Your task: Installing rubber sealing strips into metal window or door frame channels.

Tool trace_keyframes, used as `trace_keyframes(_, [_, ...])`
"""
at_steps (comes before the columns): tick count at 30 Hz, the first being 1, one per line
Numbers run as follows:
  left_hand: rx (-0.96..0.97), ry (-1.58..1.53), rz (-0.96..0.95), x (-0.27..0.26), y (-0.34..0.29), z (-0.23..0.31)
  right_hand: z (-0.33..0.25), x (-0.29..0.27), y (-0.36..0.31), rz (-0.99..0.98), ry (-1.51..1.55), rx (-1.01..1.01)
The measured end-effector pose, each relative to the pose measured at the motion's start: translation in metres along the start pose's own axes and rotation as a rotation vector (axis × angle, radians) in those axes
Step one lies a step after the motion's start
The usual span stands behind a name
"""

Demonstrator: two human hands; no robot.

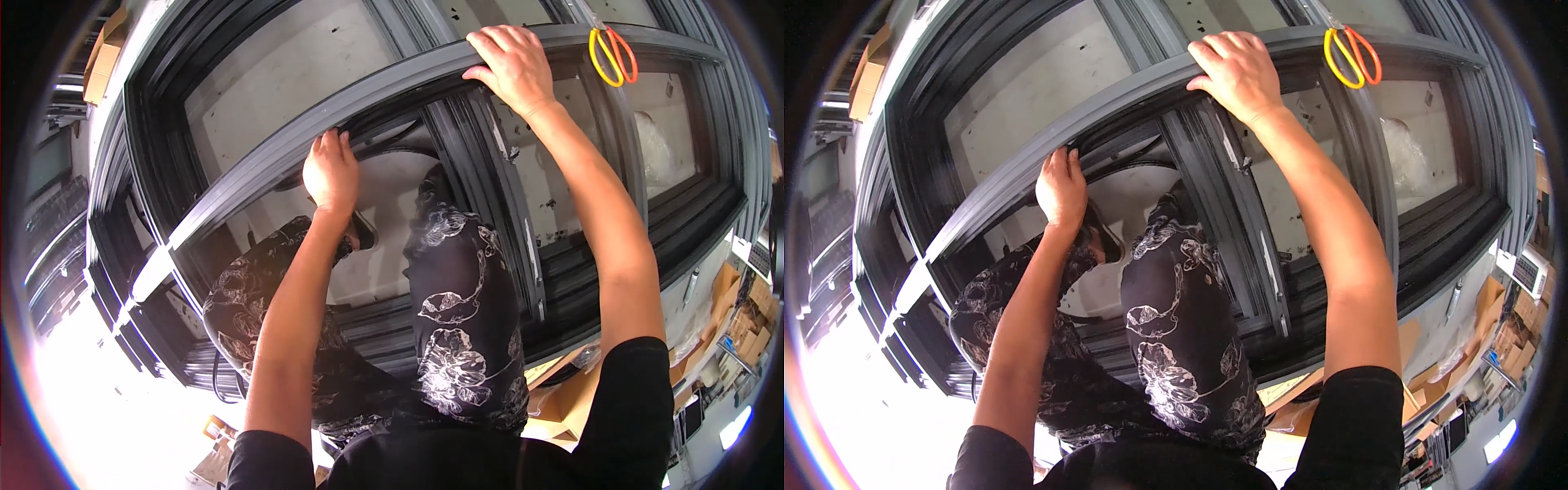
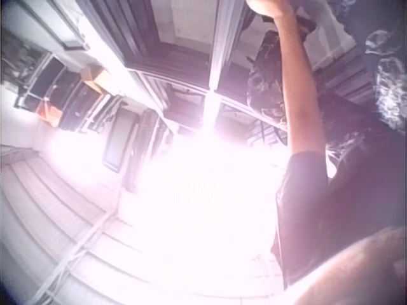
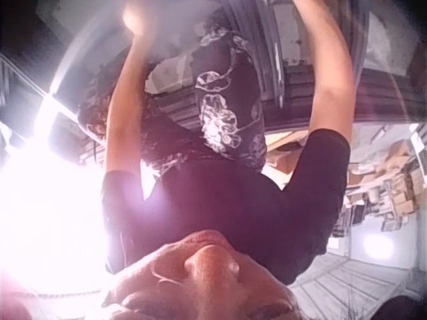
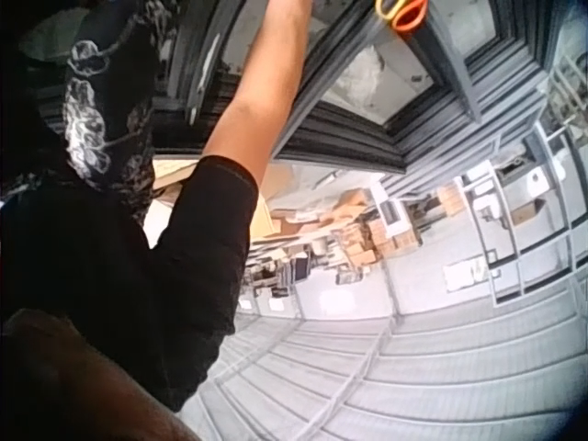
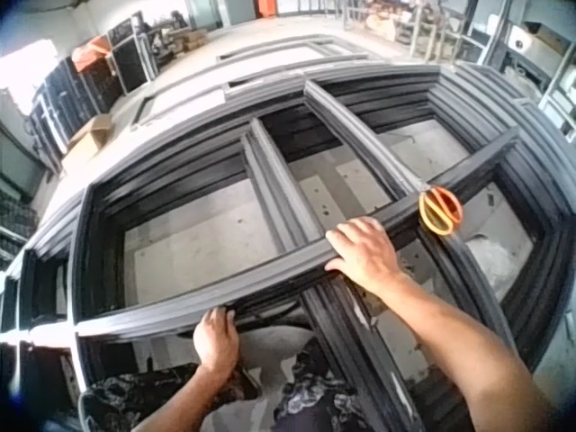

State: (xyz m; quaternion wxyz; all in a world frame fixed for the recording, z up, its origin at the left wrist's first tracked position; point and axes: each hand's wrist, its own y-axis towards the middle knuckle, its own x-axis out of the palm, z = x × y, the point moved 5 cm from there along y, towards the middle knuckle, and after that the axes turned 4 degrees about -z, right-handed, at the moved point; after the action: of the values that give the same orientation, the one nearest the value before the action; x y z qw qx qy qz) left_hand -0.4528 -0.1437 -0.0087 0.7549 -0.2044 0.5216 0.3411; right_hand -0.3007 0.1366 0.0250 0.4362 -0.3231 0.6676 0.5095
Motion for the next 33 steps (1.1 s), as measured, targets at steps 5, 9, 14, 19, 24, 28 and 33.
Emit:
trace_keyframes(5, [0.021,-0.020,-0.012,-0.002,0.003,-0.003,-0.019,-0.001,0.007,0.001,-0.047,-0.013])
trace_keyframes(9, [0.032,-0.032,-0.029,-0.001,0.002,-0.004,-0.027,0.003,0.009,0.000,-0.074,0.045])
trace_keyframes(14, [-0.003,-0.022,-0.056,0.002,0.002,-0.006,-0.045,0.008,0.015,0.000,-0.028,0.016])
trace_keyframes(19, [-0.003,-0.089,-0.009,0.003,0.002,-0.006,-0.058,0.011,0.019,-0.085,-0.021,0.056])
trace_keyframes(24, [-0.011,-0.083,0.007,0.003,0.002,-0.006,-0.078,0.014,0.026,-0.014,0.006,0.020])
trace_keyframes(28, [-0.031,-0.107,0.000,0.003,0.003,-0.004,-0.086,0.017,0.028,-0.022,-0.018,0.037])
trace_keyframes(33, [-0.017,-0.105,-0.005,0.003,0.004,0.000,-0.103,0.025,0.033,-0.019,0.020,-0.026])
